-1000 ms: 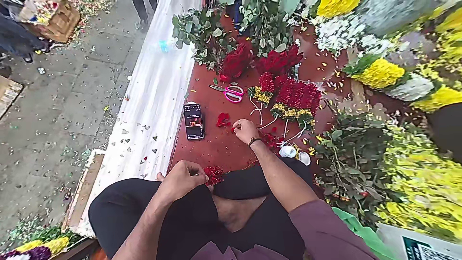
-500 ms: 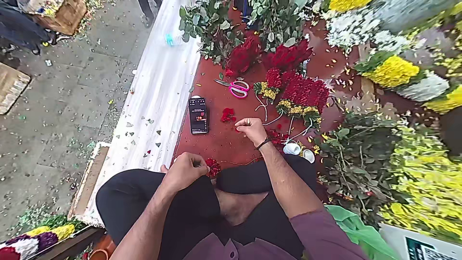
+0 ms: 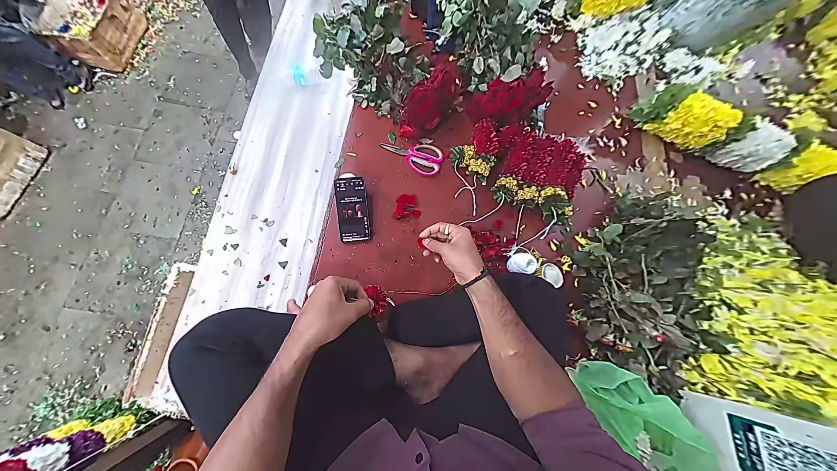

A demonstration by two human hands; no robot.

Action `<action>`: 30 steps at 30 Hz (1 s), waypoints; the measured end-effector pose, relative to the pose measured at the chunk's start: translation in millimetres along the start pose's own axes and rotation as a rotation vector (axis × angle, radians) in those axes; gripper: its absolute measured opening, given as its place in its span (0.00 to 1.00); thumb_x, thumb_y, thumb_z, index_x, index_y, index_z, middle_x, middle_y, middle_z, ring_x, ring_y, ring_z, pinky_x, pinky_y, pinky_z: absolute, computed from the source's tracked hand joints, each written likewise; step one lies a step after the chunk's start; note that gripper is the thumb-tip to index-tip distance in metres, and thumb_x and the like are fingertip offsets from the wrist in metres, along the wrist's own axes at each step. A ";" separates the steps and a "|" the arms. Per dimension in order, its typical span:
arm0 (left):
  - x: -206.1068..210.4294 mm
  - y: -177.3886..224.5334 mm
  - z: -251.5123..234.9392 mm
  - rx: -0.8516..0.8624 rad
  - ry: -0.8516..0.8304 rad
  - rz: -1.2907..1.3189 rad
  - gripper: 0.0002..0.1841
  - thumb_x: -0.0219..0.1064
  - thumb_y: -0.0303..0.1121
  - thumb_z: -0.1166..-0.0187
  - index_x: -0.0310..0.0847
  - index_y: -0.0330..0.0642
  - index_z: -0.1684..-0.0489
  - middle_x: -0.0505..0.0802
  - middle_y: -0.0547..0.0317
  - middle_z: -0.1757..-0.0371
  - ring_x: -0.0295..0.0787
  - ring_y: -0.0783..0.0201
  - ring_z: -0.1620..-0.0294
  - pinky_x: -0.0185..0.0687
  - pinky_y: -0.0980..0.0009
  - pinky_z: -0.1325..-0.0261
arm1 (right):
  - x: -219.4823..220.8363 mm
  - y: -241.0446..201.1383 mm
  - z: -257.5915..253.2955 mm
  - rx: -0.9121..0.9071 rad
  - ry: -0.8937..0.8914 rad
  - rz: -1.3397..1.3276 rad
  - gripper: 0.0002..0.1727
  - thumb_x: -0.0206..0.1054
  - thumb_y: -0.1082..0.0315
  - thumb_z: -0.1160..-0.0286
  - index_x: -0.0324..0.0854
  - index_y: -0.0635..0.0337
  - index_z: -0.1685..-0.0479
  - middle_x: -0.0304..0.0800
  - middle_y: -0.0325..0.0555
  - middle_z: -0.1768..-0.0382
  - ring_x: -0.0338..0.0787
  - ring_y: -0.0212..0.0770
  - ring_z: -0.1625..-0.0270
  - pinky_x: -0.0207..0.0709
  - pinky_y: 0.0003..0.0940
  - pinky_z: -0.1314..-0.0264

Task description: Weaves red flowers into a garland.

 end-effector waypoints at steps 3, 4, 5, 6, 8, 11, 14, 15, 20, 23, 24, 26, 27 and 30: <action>0.0 -0.3 -1.0 -0.003 -0.006 -0.004 0.09 0.74 0.45 0.27 0.92 0.53 0.73 0.91 0.70 0.76 0.85 0.72 0.75 0.83 0.62 0.66 | 1.1 0.1 -2.6 0.010 -0.017 0.010 0.08 0.69 0.78 0.25 0.91 0.63 0.53 0.95 0.48 0.61 0.89 0.36 0.72 0.80 0.30 0.75; 0.1 -0.4 -1.2 -0.004 -0.007 -0.002 0.09 0.74 0.45 0.28 0.92 0.53 0.73 0.91 0.70 0.76 0.85 0.72 0.75 0.83 0.62 0.66 | 1.4 -0.7 -2.5 0.012 -0.023 0.014 0.08 0.69 0.78 0.25 0.91 0.63 0.54 0.95 0.48 0.62 0.89 0.36 0.72 0.80 0.30 0.74; 0.5 -0.8 -1.8 -0.003 -0.009 0.000 0.09 0.74 0.44 0.28 0.92 0.53 0.73 0.91 0.70 0.76 0.86 0.72 0.75 0.83 0.62 0.66 | 1.6 -1.5 -2.4 0.013 -0.023 0.012 0.08 0.68 0.78 0.25 0.91 0.64 0.55 0.96 0.49 0.63 0.88 0.36 0.73 0.80 0.30 0.73; 0.8 -0.9 -2.2 -0.001 -0.011 0.003 0.09 0.74 0.44 0.27 0.92 0.53 0.73 0.91 0.70 0.77 0.85 0.72 0.75 0.83 0.63 0.66 | 1.5 -2.3 -2.3 0.014 -0.023 0.004 0.08 0.67 0.78 0.25 0.92 0.64 0.55 0.96 0.49 0.64 0.89 0.37 0.73 0.81 0.31 0.73; 0.7 -0.6 -2.3 -0.003 -0.013 0.003 0.09 0.74 0.44 0.27 0.92 0.53 0.73 0.90 0.71 0.77 0.84 0.73 0.76 0.82 0.64 0.67 | 1.6 -4.2 -1.8 0.020 -0.029 -0.017 0.09 0.65 0.78 0.24 0.92 0.64 0.55 0.96 0.50 0.62 0.90 0.38 0.71 0.84 0.32 0.69; 1.2 -0.9 -1.9 -0.008 -0.015 0.004 0.09 0.74 0.44 0.27 0.92 0.53 0.73 0.90 0.71 0.77 0.84 0.73 0.76 0.82 0.64 0.68 | 1.8 -8.2 0.5 0.006 -0.051 -0.050 0.12 0.64 0.80 0.24 0.92 0.66 0.51 0.97 0.51 0.58 0.92 0.39 0.68 0.86 0.33 0.66; 0.4 -2.0 -1.7 -0.003 -0.005 0.007 0.09 0.74 0.45 0.27 0.92 0.53 0.73 0.91 0.70 0.76 0.86 0.72 0.74 0.83 0.63 0.66 | 3.1 -15.5 2.6 -0.078 -0.073 -0.055 0.14 0.69 0.85 0.35 0.92 0.67 0.51 0.97 0.52 0.59 0.93 0.40 0.67 0.89 0.35 0.62; 0.2 -2.7 -1.7 0.001 0.001 0.011 0.09 0.74 0.45 0.28 0.92 0.53 0.74 0.91 0.70 0.76 0.86 0.72 0.74 0.82 0.62 0.67 | 3.5 -17.8 3.2 -0.111 -0.076 -0.052 0.15 0.71 0.85 0.37 0.92 0.67 0.51 0.97 0.52 0.60 0.94 0.40 0.66 0.90 0.36 0.60; -1.7 -1.9 -0.6 0.001 0.011 0.014 0.09 0.74 0.44 0.28 0.92 0.52 0.74 0.91 0.69 0.77 0.85 0.71 0.75 0.82 0.62 0.66 | 4.6 -27.6 17.4 -0.190 -0.045 0.013 0.10 0.78 0.76 0.33 0.93 0.60 0.53 0.97 0.47 0.61 0.92 0.39 0.68 0.88 0.36 0.61; -3.0 -1.7 0.2 -0.012 0.029 0.000 0.09 0.74 0.44 0.28 0.92 0.52 0.73 0.91 0.69 0.77 0.86 0.71 0.75 0.83 0.61 0.66 | 6.6 -31.9 25.7 -0.203 -0.022 0.020 0.08 0.76 0.73 0.29 0.93 0.59 0.53 0.96 0.47 0.64 0.92 0.40 0.69 0.89 0.36 0.64; -3.6 -1.6 0.5 -0.018 0.036 -0.007 0.09 0.74 0.44 0.28 0.92 0.53 0.73 0.91 0.69 0.77 0.86 0.71 0.75 0.83 0.61 0.66 | 7.9 -33.3 27.4 -0.203 -0.007 0.015 0.07 0.76 0.74 0.29 0.92 0.59 0.54 0.96 0.47 0.65 0.92 0.40 0.70 0.88 0.36 0.65; -4.5 -1.8 0.4 -0.027 0.050 -0.014 0.09 0.74 0.45 0.28 0.92 0.53 0.73 0.90 0.69 0.77 0.85 0.71 0.75 0.82 0.61 0.66 | 11.4 -36.1 33.1 -0.211 0.020 -0.019 0.09 0.77 0.76 0.33 0.90 0.60 0.55 0.94 0.48 0.66 0.90 0.41 0.71 0.87 0.36 0.68; -5.3 -1.9 0.3 -0.029 0.056 -0.015 0.09 0.74 0.45 0.28 0.92 0.53 0.73 0.90 0.69 0.77 0.85 0.71 0.75 0.82 0.60 0.66 | 14.1 -36.9 37.0 -0.212 0.027 -0.057 0.11 0.78 0.78 0.36 0.88 0.60 0.54 0.93 0.49 0.66 0.89 0.42 0.72 0.86 0.36 0.69; -6.3 -1.2 1.1 -0.041 0.075 -0.001 0.08 0.75 0.44 0.28 0.92 0.53 0.73 0.91 0.69 0.75 0.86 0.71 0.73 0.83 0.60 0.64 | 24.0 -36.6 49.6 -0.174 -0.008 -0.182 0.23 0.77 0.83 0.41 0.80 0.61 0.44 0.93 0.53 0.60 0.92 0.47 0.68 0.89 0.41 0.67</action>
Point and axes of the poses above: each hand's wrist, its own z-axis away from the middle knuckle, its own x-axis out of the palm, y = z × x, the point moved 6 cm from there along -z, towards the middle knuckle
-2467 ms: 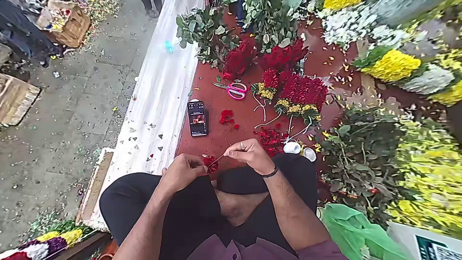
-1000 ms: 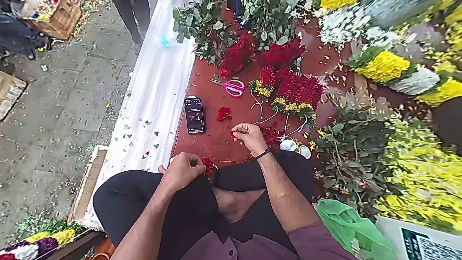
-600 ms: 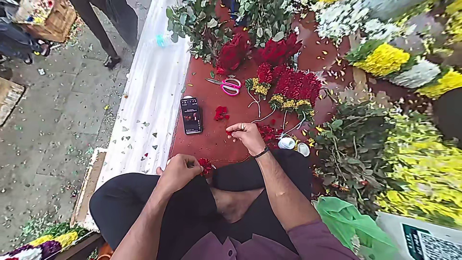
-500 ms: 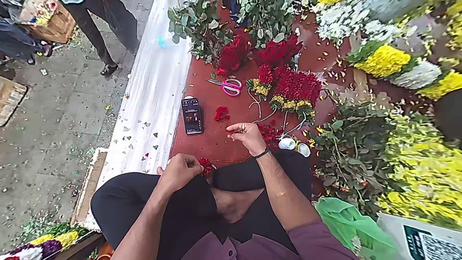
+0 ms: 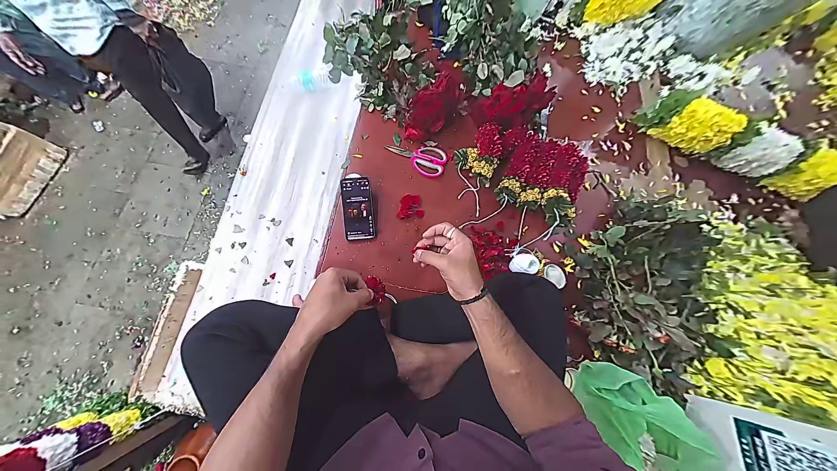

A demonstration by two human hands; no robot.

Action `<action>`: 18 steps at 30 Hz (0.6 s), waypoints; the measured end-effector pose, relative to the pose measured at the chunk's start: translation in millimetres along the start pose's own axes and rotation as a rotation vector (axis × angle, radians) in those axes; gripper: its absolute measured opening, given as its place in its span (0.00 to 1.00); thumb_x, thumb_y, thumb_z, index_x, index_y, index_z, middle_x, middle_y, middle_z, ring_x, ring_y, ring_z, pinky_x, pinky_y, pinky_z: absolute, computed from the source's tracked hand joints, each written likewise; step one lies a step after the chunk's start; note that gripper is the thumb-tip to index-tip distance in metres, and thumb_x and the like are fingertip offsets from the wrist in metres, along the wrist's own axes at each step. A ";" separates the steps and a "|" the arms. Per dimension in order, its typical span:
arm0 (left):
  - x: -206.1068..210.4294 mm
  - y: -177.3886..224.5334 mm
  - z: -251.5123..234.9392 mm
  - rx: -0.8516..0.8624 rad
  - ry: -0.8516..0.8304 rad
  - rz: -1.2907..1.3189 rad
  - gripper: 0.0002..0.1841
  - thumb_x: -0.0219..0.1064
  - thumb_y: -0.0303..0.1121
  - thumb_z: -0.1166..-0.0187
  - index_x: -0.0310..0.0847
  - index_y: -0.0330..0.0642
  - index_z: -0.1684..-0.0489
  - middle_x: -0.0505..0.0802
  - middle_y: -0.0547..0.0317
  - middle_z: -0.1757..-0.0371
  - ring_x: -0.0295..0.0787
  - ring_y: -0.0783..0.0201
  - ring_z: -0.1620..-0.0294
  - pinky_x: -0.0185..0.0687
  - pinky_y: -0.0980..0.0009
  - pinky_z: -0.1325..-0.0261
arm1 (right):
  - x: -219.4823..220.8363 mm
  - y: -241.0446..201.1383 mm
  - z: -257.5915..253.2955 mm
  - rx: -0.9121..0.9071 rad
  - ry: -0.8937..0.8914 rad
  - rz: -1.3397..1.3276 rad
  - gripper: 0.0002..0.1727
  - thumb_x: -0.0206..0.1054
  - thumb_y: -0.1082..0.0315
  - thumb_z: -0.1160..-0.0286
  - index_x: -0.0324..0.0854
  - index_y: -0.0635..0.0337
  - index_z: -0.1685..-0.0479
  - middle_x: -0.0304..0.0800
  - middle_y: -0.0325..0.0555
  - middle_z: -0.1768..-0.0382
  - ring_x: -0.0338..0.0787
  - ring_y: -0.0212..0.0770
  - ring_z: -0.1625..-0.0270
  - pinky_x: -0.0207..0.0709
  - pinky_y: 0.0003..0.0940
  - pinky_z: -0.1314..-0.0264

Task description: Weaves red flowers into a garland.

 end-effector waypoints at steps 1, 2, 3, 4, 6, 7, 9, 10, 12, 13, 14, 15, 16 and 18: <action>-0.1 0.1 0.0 -0.005 0.008 0.000 0.08 0.75 0.44 0.29 0.92 0.53 0.73 0.91 0.69 0.75 0.86 0.71 0.73 0.83 0.60 0.64 | 4.3 -0.6 4.2 0.016 -0.016 -0.037 0.26 0.78 0.84 0.43 0.79 0.61 0.42 0.93 0.54 0.60 0.92 0.48 0.68 0.89 0.41 0.66; -0.1 0.1 0.2 -0.013 0.013 -0.002 0.08 0.76 0.44 0.29 0.92 0.53 0.73 0.91 0.69 0.76 0.86 0.70 0.73 0.83 0.59 0.65 | 9.3 -1.4 8.8 0.030 -0.037 -0.073 0.27 0.78 0.84 0.44 0.77 0.61 0.41 0.93 0.55 0.61 0.93 0.49 0.67 0.90 0.42 0.65; -0.1 0.2 0.4 -0.020 0.017 -0.007 0.09 0.76 0.45 0.29 0.92 0.53 0.74 0.91 0.68 0.76 0.86 0.70 0.73 0.82 0.58 0.65 | 14.9 -1.9 13.4 0.043 -0.065 -0.101 0.28 0.77 0.85 0.44 0.76 0.62 0.40 0.93 0.56 0.62 0.93 0.50 0.67 0.90 0.44 0.65; -0.1 0.3 0.4 -0.025 0.016 -0.010 0.09 0.76 0.45 0.28 0.93 0.54 0.73 0.91 0.68 0.76 0.86 0.69 0.73 0.83 0.56 0.64 | 21.6 -2.5 18.5 0.062 -0.094 -0.126 0.29 0.77 0.85 0.45 0.76 0.63 0.40 0.93 0.57 0.63 0.93 0.51 0.67 0.90 0.44 0.64; 0.7 -0.8 -0.5 -0.020 0.012 0.006 0.09 0.75 0.45 0.26 0.93 0.54 0.72 0.91 0.68 0.76 0.86 0.69 0.73 0.83 0.56 0.64 | 37.4 -3.4 30.4 0.112 -0.151 -0.149 0.30 0.78 0.84 0.46 0.75 0.64 0.39 0.94 0.57 0.64 0.94 0.51 0.66 0.91 0.44 0.61; 1.6 -1.7 -1.0 -0.007 0.012 0.025 0.09 0.74 0.45 0.25 0.93 0.54 0.71 0.91 0.67 0.76 0.85 0.69 0.74 0.82 0.56 0.65 | 45.5 -2.5 36.4 0.136 -0.175 -0.147 0.30 0.78 0.83 0.46 0.75 0.64 0.39 0.94 0.57 0.64 0.94 0.51 0.66 0.91 0.44 0.61; 3.0 -2.2 -1.7 0.009 0.013 0.049 0.08 0.73 0.43 0.24 0.95 0.53 0.68 0.92 0.67 0.75 0.87 0.69 0.73 0.84 0.57 0.64 | 59.5 2.8 45.2 0.179 -0.197 -0.142 0.30 0.80 0.82 0.45 0.75 0.66 0.40 0.94 0.58 0.66 0.94 0.51 0.68 0.90 0.42 0.64; 3.8 -1.4 -1.9 0.017 0.011 0.054 0.08 0.73 0.42 0.24 0.95 0.53 0.66 0.93 0.67 0.74 0.88 0.69 0.72 0.85 0.57 0.63 | 64.0 6.4 47.4 0.196 -0.192 -0.132 0.30 0.81 0.81 0.45 0.75 0.67 0.40 0.94 0.59 0.66 0.94 0.51 0.69 0.90 0.42 0.66; 5.5 0.9 -1.5 0.030 0.003 0.047 0.07 0.73 0.41 0.26 0.96 0.54 0.64 0.93 0.68 0.73 0.88 0.70 0.72 0.85 0.58 0.64 | 67.5 12.9 48.0 0.208 -0.163 -0.098 0.30 0.82 0.80 0.45 0.74 0.66 0.41 0.94 0.58 0.68 0.94 0.51 0.71 0.90 0.40 0.69; 6.2 2.5 -1.1 0.041 -0.007 0.043 0.06 0.73 0.41 0.26 0.96 0.54 0.64 0.93 0.68 0.73 0.88 0.70 0.72 0.85 0.59 0.64 | 67.3 14.5 47.3 0.210 -0.149 -0.079 0.30 0.82 0.79 0.45 0.74 0.66 0.40 0.94 0.57 0.69 0.94 0.50 0.72 0.89 0.39 0.71; 6.9 4.1 -1.0 0.057 -0.017 0.042 0.06 0.74 0.41 0.26 0.96 0.54 0.63 0.93 0.68 0.73 0.87 0.71 0.73 0.86 0.60 0.64 | 66.5 15.1 46.3 0.211 -0.140 -0.058 0.31 0.83 0.79 0.45 0.74 0.65 0.40 0.94 0.56 0.70 0.93 0.49 0.74 0.88 0.38 0.74; 7.7 5.3 -1.2 0.075 -0.026 0.044 0.07 0.74 0.42 0.26 0.96 0.53 0.64 0.93 0.68 0.73 0.88 0.71 0.73 0.87 0.61 0.64 | 65.4 15.0 45.7 0.212 -0.137 -0.031 0.31 0.83 0.78 0.45 0.74 0.64 0.39 0.94 0.55 0.71 0.93 0.48 0.76 0.87 0.37 0.76; 8.5 6.0 -1.8 0.091 -0.032 0.047 0.07 0.75 0.43 0.26 0.96 0.53 0.65 0.93 0.69 0.74 0.87 0.72 0.73 0.86 0.61 0.65 | 64.8 14.7 45.4 0.218 -0.139 -0.006 0.32 0.84 0.77 0.45 0.75 0.63 0.38 0.93 0.54 0.71 0.91 0.47 0.77 0.85 0.36 0.78; 10.3 5.1 -3.3 0.111 -0.045 0.034 0.09 0.76 0.46 0.26 0.96 0.55 0.68 0.93 0.70 0.74 0.88 0.73 0.73 0.88 0.62 0.64 | 63.7 15.9 45.2 0.241 -0.159 0.042 0.34 0.86 0.75 0.47 0.75 0.61 0.35 0.92 0.52 0.72 0.89 0.45 0.80 0.84 0.36 0.81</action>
Point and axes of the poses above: each hand's wrist, its own z-axis away from the middle knuckle, its own x-axis out of the palm, y = z × x, the point moved 6 cm from there along -z, towards the middle knuckle
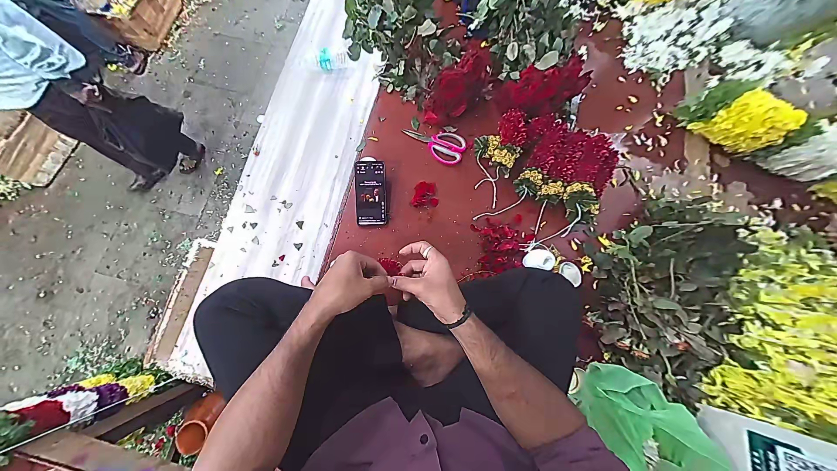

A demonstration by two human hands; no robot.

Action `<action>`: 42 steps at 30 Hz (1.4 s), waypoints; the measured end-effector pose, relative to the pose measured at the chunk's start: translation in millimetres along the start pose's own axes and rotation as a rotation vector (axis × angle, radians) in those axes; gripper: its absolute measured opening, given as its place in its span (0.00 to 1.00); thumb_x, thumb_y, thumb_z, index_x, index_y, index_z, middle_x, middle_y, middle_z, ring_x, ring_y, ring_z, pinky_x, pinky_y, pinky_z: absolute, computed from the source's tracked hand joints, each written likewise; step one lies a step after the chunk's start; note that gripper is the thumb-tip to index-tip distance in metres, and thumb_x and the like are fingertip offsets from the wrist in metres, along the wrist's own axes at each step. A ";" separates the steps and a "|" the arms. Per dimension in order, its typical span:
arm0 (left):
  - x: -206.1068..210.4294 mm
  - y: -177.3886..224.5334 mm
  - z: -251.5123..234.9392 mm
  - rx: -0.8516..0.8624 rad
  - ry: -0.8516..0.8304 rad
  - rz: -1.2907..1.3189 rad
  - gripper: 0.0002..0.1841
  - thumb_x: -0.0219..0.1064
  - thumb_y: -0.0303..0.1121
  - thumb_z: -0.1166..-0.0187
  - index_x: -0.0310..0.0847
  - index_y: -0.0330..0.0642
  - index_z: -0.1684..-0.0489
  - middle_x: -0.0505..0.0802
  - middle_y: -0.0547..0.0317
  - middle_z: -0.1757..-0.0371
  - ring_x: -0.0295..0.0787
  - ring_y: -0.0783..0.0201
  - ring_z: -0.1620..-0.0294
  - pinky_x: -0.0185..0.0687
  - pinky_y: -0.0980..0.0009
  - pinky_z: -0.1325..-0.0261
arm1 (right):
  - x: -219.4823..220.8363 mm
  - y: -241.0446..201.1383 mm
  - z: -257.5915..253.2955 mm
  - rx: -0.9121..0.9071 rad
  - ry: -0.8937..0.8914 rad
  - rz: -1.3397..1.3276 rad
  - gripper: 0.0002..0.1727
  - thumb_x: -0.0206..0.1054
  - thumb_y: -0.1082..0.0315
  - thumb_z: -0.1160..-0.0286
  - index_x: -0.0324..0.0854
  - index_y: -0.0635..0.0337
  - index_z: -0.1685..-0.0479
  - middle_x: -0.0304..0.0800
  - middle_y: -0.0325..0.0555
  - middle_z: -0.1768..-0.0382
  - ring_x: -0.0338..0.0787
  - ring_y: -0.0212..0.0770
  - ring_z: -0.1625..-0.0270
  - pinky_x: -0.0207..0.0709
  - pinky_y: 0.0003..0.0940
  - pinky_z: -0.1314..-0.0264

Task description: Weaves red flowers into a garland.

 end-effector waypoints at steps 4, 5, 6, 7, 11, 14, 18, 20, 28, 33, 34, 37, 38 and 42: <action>3.8 1.2 -0.2 -0.011 -0.028 0.024 0.09 0.75 0.44 0.25 0.95 0.52 0.69 0.94 0.68 0.73 0.90 0.71 0.71 0.89 0.60 0.60 | -13.3 1.8 -2.0 0.001 -0.059 0.156 0.48 0.90 0.64 0.53 0.71 0.54 0.23 0.89 0.43 0.75 0.86 0.39 0.77 0.84 0.36 0.71; 0.6 3.3 -1.0 -0.017 -0.015 0.031 0.09 0.75 0.43 0.25 0.94 0.51 0.70 0.93 0.67 0.73 0.89 0.70 0.71 0.87 0.59 0.60 | -18.7 -1.3 -5.8 -0.021 -0.076 0.180 0.53 0.92 0.61 0.55 0.68 0.52 0.19 0.88 0.41 0.74 0.87 0.39 0.74 0.86 0.37 0.66; -3.3 3.4 0.4 -0.034 0.004 0.028 0.10 0.74 0.43 0.26 0.93 0.50 0.71 0.92 0.66 0.74 0.88 0.69 0.71 0.87 0.58 0.61 | -22.0 -4.2 -8.5 -0.043 -0.096 0.186 0.56 0.92 0.59 0.57 0.66 0.51 0.16 0.88 0.41 0.72 0.87 0.39 0.71 0.87 0.38 0.63; -4.9 2.0 3.8 -0.059 0.023 0.031 0.10 0.74 0.42 0.27 0.92 0.49 0.74 0.91 0.66 0.76 0.87 0.69 0.73 0.86 0.59 0.63 | -24.6 -5.9 -8.1 -0.058 -0.118 0.174 0.58 0.92 0.60 0.57 0.65 0.50 0.15 0.88 0.42 0.69 0.87 0.40 0.69 0.87 0.39 0.62; -10.8 1.1 5.5 -0.133 0.031 0.000 0.11 0.75 0.42 0.31 0.88 0.49 0.82 0.87 0.65 0.82 0.82 0.69 0.78 0.79 0.59 0.69 | -27.0 -7.5 -11.6 -0.127 -0.228 0.290 0.59 0.89 0.57 0.55 0.62 0.41 0.11 0.89 0.37 0.39 0.88 0.40 0.38 0.86 0.45 0.42; -20.0 6.8 6.2 -0.210 -0.013 -0.085 0.12 0.75 0.43 0.31 0.87 0.49 0.82 0.90 0.65 0.80 0.87 0.67 0.76 0.85 0.57 0.67 | -5.6 15.1 -15.2 -0.125 -0.399 0.351 0.54 0.87 0.55 0.49 0.64 0.45 0.11 0.85 0.40 0.30 0.88 0.37 0.33 0.85 0.43 0.31; -39.1 13.1 6.3 -0.234 0.033 -0.205 0.15 0.75 0.45 0.31 0.85 0.48 0.84 0.87 0.62 0.82 0.84 0.62 0.77 0.79 0.51 0.69 | -9.2 7.6 -19.2 -0.247 -0.296 0.311 0.12 0.78 0.59 0.30 0.93 0.54 0.52 0.95 0.36 0.59 0.91 0.29 0.59 0.88 0.32 0.51; -47.0 15.9 6.1 -0.237 0.071 -0.237 0.16 0.75 0.45 0.30 0.84 0.48 0.86 0.86 0.61 0.83 0.82 0.61 0.79 0.77 0.50 0.71 | -20.2 -9.9 -16.5 -0.355 -0.238 0.233 0.05 0.78 0.64 0.30 0.94 0.54 0.67 0.92 0.34 0.66 0.90 0.30 0.63 0.87 0.31 0.57; -16.7 94.4 18.6 -0.206 -0.176 -0.826 0.14 0.76 0.45 0.34 0.85 0.47 0.82 0.89 0.54 0.76 0.88 0.47 0.67 0.77 0.36 0.62 | -29.5 -62.5 14.2 -0.617 -0.316 0.006 0.03 0.76 0.73 0.32 0.94 0.63 0.64 0.90 0.41 0.67 0.88 0.33 0.65 0.86 0.30 0.62; 16.2 172.8 23.7 0.305 -0.382 -0.379 0.05 0.72 0.36 0.27 0.92 0.48 0.70 0.92 0.67 0.71 0.87 0.71 0.71 0.86 0.65 0.65 | -36.6 -41.8 -4.2 -0.412 -0.406 -0.325 0.04 0.70 0.76 0.30 0.91 0.59 0.66 0.91 0.37 0.71 0.86 0.25 0.69 0.83 0.24 0.65; 13.4 180.8 18.4 0.345 -0.319 -0.272 0.05 0.72 0.34 0.25 0.92 0.47 0.69 0.93 0.67 0.70 0.87 0.73 0.72 0.86 0.68 0.67 | -36.3 -32.7 -3.2 -0.367 -0.396 -0.386 0.06 0.67 0.72 0.26 0.89 0.55 0.67 0.90 0.32 0.73 0.85 0.22 0.70 0.82 0.21 0.65; -4.0 188.4 1.2 0.338 -0.055 -0.171 0.05 0.71 0.33 0.23 0.90 0.46 0.67 0.92 0.65 0.72 0.87 0.69 0.76 0.87 0.65 0.72 | -29.9 -30.7 6.3 -0.397 -0.464 -0.526 0.04 0.72 0.70 0.28 0.90 0.56 0.58 0.95 0.37 0.63 0.89 0.27 0.65 0.83 0.25 0.62; -11.8 183.7 -4.9 0.316 0.052 -0.210 0.06 0.71 0.35 0.22 0.91 0.48 0.67 0.92 0.66 0.72 0.86 0.69 0.76 0.86 0.63 0.72 | -28.4 -35.3 8.6 -0.400 -0.512 -0.506 0.05 0.72 0.73 0.29 0.91 0.58 0.59 0.96 0.40 0.61 0.89 0.28 0.65 0.83 0.25 0.63; -41.6 139.9 -20.2 0.136 0.267 -0.410 0.08 0.70 0.43 0.25 0.92 0.57 0.71 0.92 0.69 0.75 0.89 0.66 0.74 0.84 0.49 0.68 | -45.8 -52.3 7.9 -0.491 -0.478 -0.392 0.07 0.70 0.71 0.25 0.95 0.60 0.63 0.95 0.37 0.66 0.84 0.23 0.71 0.78 0.21 0.68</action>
Point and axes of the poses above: each hand's wrist, its own z-axis away from the middle knuckle, its own x-axis out of the palm, y = z × x, the point moved 6 cm from there along -z, towards the middle knuckle
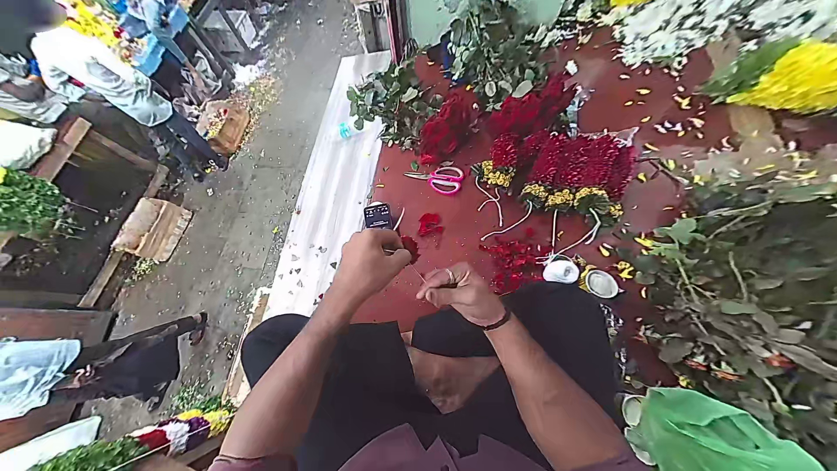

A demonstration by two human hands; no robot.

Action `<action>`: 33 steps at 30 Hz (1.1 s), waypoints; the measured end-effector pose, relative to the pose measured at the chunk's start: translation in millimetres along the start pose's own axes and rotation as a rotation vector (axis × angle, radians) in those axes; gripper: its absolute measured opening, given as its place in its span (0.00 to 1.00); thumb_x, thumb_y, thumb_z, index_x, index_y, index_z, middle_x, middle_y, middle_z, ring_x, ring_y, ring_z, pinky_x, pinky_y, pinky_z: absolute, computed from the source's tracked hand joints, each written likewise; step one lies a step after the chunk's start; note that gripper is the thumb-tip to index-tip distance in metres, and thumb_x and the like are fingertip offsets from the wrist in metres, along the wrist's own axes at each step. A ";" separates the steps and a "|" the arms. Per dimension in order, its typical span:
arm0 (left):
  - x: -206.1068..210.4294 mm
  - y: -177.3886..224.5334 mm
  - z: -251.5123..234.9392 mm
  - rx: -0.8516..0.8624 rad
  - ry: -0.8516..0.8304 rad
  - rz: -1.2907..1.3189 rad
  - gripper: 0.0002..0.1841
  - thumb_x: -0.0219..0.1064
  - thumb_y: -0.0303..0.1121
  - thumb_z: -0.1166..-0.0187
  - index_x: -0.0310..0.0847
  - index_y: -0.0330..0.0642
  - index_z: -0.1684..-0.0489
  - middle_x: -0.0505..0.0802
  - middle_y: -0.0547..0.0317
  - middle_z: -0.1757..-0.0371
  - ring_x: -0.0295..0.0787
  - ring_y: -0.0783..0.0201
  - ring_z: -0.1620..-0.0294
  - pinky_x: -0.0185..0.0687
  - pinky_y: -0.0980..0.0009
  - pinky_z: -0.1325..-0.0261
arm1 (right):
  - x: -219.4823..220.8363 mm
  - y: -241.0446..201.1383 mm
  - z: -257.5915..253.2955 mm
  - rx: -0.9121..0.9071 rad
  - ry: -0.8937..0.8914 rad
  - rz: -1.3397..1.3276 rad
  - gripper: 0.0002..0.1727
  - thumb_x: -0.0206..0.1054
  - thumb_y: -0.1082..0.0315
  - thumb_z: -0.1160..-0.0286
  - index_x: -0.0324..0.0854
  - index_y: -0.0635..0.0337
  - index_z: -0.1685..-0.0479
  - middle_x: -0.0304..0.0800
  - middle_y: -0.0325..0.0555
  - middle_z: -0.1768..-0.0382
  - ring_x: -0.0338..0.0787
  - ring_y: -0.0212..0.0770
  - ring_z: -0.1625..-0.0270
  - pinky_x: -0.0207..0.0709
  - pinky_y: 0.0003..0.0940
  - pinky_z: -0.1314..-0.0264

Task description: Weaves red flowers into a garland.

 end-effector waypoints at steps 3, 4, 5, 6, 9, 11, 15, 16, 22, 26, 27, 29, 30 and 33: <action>8.1 -39.9 7.7 -0.052 -0.156 -0.048 0.09 0.71 0.43 0.27 0.92 0.55 0.74 0.90 0.67 0.79 0.86 0.64 0.77 0.82 0.50 0.70 | -18.9 3.6 -2.1 0.057 0.104 0.137 0.07 0.72 0.69 0.25 0.94 0.63 0.64 0.92 0.41 0.70 0.78 0.25 0.75 0.71 0.21 0.73; 11.3 -48.7 12.5 -0.064 -0.213 -0.044 0.09 0.72 0.44 0.28 0.93 0.55 0.74 0.90 0.67 0.78 0.85 0.65 0.76 0.82 0.50 0.69 | -22.4 6.2 -2.5 0.087 0.127 0.169 0.07 0.72 0.70 0.26 0.94 0.63 0.65 0.91 0.40 0.71 0.77 0.24 0.76 0.70 0.21 0.74; 14.7 -56.0 18.1 -0.078 -0.265 -0.033 0.09 0.73 0.46 0.29 0.93 0.55 0.75 0.90 0.68 0.78 0.85 0.66 0.75 0.82 0.51 0.68 | -23.9 9.0 -2.3 0.117 0.137 0.196 0.06 0.73 0.70 0.27 0.94 0.62 0.65 0.91 0.39 0.71 0.76 0.24 0.76 0.69 0.20 0.75; 18.5 -62.3 24.2 -0.098 -0.315 -0.008 0.10 0.73 0.47 0.30 0.92 0.55 0.75 0.90 0.68 0.78 0.85 0.67 0.75 0.81 0.52 0.67 | -23.4 11.8 -2.0 0.150 0.125 0.221 0.06 0.73 0.71 0.27 0.94 0.62 0.65 0.92 0.39 0.71 0.78 0.24 0.75 0.71 0.21 0.73; 27.3 -73.0 39.7 -0.124 -0.401 0.100 0.11 0.75 0.46 0.29 0.92 0.51 0.72 0.90 0.67 0.76 0.85 0.69 0.74 0.82 0.57 0.66 | -21.0 17.8 0.8 0.281 -0.013 0.282 0.07 0.71 0.70 0.25 0.94 0.63 0.62 0.95 0.39 0.67 0.86 0.26 0.68 0.81 0.23 0.63; 30.8 -77.8 45.5 -0.138 -0.390 0.141 0.10 0.75 0.45 0.29 0.92 0.51 0.73 0.91 0.68 0.76 0.86 0.70 0.74 0.83 0.59 0.66 | -34.5 24.3 2.3 0.429 -0.039 0.357 0.10 0.67 0.68 0.20 0.93 0.63 0.56 0.95 0.40 0.66 0.87 0.28 0.68 0.82 0.25 0.63; 45.2 -96.8 51.0 -0.152 -0.346 0.187 0.10 0.73 0.46 0.30 0.92 0.52 0.73 0.91 0.67 0.75 0.87 0.68 0.73 0.85 0.56 0.65 | -119.5 46.6 -11.4 0.618 0.318 0.842 0.08 0.68 0.67 0.18 0.93 0.56 0.51 0.95 0.46 0.56 0.92 0.42 0.56 0.85 0.47 0.49; 48.8 -102.1 50.8 -0.156 -0.344 0.186 0.11 0.73 0.47 0.30 0.92 0.53 0.74 0.91 0.67 0.76 0.87 0.68 0.74 0.84 0.56 0.66 | -146.2 54.8 -19.2 0.638 0.399 0.968 0.08 0.69 0.67 0.21 0.94 0.54 0.52 0.96 0.46 0.56 0.93 0.45 0.53 0.85 0.54 0.44; 64.0 -116.4 50.5 -0.204 -0.368 0.171 0.11 0.71 0.50 0.32 0.91 0.56 0.76 0.89 0.69 0.78 0.85 0.66 0.74 0.81 0.53 0.67 | -212.5 83.7 -80.4 0.763 0.644 1.197 0.11 0.74 0.57 0.30 0.95 0.53 0.59 0.96 0.51 0.59 0.93 0.55 0.51 0.81 0.67 0.45; 72.2 -120.1 45.3 -0.236 -0.403 0.146 0.11 0.71 0.50 0.33 0.90 0.58 0.76 0.90 0.70 0.77 0.86 0.66 0.72 0.82 0.51 0.64 | -232.9 112.8 -103.1 0.893 0.738 1.263 0.18 0.82 0.45 0.46 0.94 0.46 0.61 0.96 0.47 0.60 0.93 0.55 0.51 0.81 0.68 0.50; 73.0 -120.0 44.7 -0.235 -0.410 0.139 0.11 0.71 0.50 0.33 0.90 0.57 0.77 0.89 0.70 0.77 0.86 0.66 0.72 0.81 0.51 0.65 | -235.9 114.9 -105.1 0.863 0.762 1.227 0.16 0.83 0.50 0.48 0.94 0.47 0.64 0.95 0.47 0.61 0.93 0.54 0.53 0.81 0.68 0.51; 73.0 -119.2 44.8 -0.229 -0.412 0.135 0.11 0.71 0.49 0.32 0.89 0.56 0.78 0.89 0.69 0.77 0.86 0.65 0.72 0.80 0.51 0.65 | -239.9 111.3 -106.9 0.705 0.827 1.043 0.11 0.84 0.63 0.49 0.93 0.55 0.67 0.95 0.49 0.64 0.93 0.50 0.58 0.84 0.61 0.52; 73.0 -118.3 45.4 -0.222 -0.408 0.130 0.11 0.71 0.49 0.32 0.89 0.56 0.78 0.89 0.69 0.78 0.85 0.65 0.73 0.80 0.51 0.65 | -239.4 105.5 -104.6 0.641 0.853 0.936 0.11 0.83 0.67 0.47 0.92 0.58 0.65 0.95 0.48 0.65 0.93 0.46 0.63 0.87 0.53 0.56; 72.9 -112.0 47.0 -0.189 -0.403 0.121 0.11 0.70 0.49 0.32 0.89 0.57 0.77 0.88 0.69 0.78 0.85 0.65 0.73 0.79 0.51 0.65 | -227.6 79.6 -83.0 0.592 0.912 0.656 0.19 0.79 0.73 0.40 0.85 0.63 0.47 0.95 0.52 0.63 0.93 0.44 0.68 0.86 0.39 0.69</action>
Point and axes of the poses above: each hand's wrist, its own z-axis away from the middle knuckle, its own x-axis out of the palm, y = z × x, the point moved 6 cm from there along -z, towards the middle knuckle
